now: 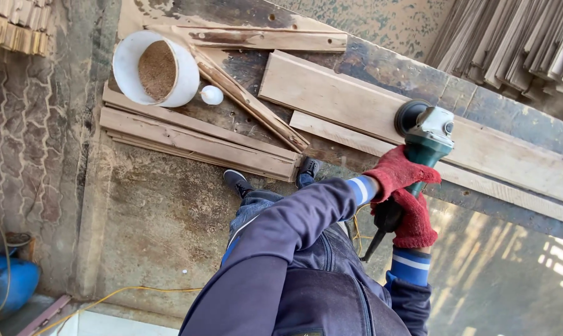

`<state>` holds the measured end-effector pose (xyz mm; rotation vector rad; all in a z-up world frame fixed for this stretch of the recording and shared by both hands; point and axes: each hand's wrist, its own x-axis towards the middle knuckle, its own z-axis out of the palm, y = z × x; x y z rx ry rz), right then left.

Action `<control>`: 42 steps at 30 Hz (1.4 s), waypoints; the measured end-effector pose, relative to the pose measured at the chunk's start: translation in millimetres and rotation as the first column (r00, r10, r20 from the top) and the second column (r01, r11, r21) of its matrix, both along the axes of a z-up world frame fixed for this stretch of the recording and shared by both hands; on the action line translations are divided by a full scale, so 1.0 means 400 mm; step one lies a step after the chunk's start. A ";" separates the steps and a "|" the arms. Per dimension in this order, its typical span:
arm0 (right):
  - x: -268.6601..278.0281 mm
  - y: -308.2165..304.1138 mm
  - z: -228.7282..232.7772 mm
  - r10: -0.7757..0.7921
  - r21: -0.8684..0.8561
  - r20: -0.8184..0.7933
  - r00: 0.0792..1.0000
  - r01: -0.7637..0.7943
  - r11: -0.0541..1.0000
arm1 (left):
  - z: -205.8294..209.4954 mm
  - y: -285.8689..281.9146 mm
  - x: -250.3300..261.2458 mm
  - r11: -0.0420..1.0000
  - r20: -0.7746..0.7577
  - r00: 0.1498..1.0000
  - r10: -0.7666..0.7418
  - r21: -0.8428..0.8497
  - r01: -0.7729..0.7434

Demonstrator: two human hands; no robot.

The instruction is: Sanding a wooden plank using a handheld power sander.

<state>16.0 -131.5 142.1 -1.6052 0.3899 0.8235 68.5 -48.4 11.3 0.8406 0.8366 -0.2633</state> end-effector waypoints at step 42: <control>-0.069 0.138 -0.053 0.398 -0.109 -0.016 0.917 -0.398 0.911 | 0.087 0.196 -0.241 0.894 0.036 0.895 0.445 -0.067 -0.442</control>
